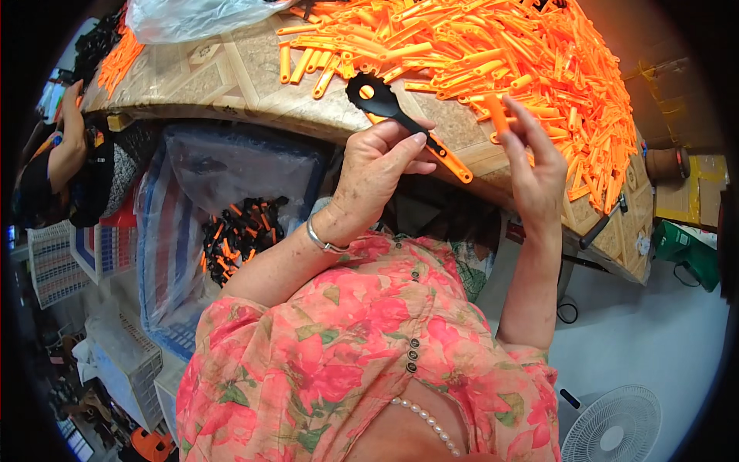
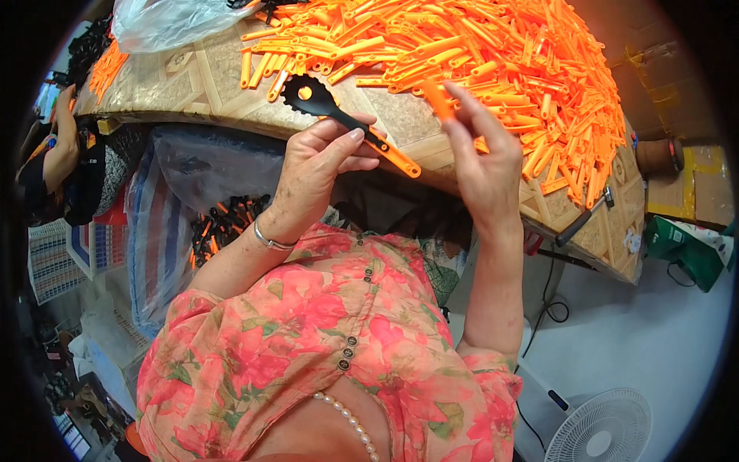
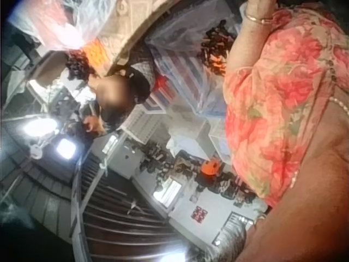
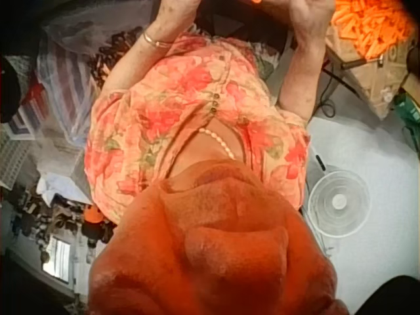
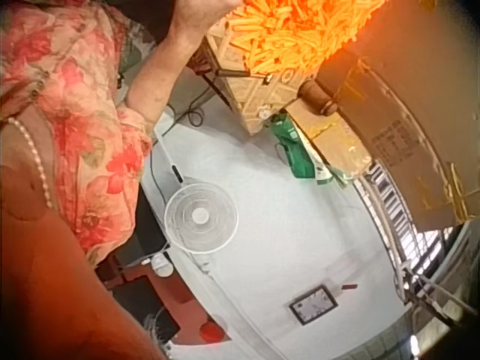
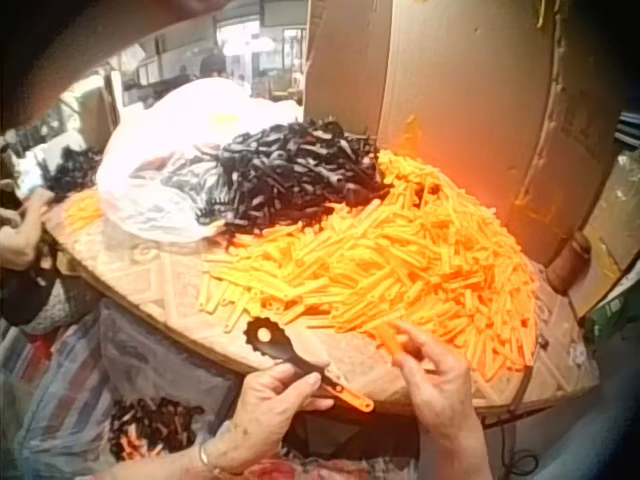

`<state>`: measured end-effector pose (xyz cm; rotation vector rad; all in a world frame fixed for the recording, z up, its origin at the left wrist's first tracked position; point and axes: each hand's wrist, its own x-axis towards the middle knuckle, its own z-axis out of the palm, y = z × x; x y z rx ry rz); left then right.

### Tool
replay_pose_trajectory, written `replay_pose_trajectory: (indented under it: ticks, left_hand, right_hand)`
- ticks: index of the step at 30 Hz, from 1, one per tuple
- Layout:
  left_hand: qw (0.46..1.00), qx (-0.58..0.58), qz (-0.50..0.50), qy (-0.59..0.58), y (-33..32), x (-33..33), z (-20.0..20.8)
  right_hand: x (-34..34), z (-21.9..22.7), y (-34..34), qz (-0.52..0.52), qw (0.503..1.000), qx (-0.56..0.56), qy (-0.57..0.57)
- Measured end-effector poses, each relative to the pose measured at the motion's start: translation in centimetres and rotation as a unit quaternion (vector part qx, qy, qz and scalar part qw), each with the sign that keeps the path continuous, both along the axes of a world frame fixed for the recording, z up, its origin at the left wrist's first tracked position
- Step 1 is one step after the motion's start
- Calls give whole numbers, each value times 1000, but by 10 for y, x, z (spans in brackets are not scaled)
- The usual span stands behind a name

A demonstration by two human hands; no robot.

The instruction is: The person assembles small orange plastic tubes into black plastic holders using a hammer. They repeatedly pick up a tube, insert it into a holder, and strike it with a hammer to secure it, then place the finished unit on the table.

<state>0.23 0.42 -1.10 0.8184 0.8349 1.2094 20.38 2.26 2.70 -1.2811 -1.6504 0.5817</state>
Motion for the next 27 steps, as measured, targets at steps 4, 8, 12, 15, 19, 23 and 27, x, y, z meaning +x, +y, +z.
replay_pose_trajectory:
  ticks: [4, 8, 12, 15, 19, 23, 27]
  left_hand:
    - [1000, 8, -23, -6, 1, 9, -3]
    - [998, 13, -61, 1, 1, 20, 0]
    - [998, 31, -63, -4, -1, 29, -1]
    - [997, 53, -62, 15, -1, 31, -3]
    - [997, 54, -56, 4, -4, 30, -3]
    - [994, 86, -54, 33, -4, 29, -5]
    - [991, 114, -57, 25, -4, 29, -8]
  right_hand:
    - [0, -3, -44, 62, 996, 4, -63]
    - [1, -17, -58, 1, 997, 11, -75]
    - [3, -21, -60, -14, 999, 17, -44]
    - [1, -20, -62, -14, 998, 15, -58]
    - [-1, -24, -64, -27, 998, 23, -44]
    - [-3, -24, -65, -40, 997, 38, -55]
    - [-1, -25, -63, -20, 998, 43, -47]
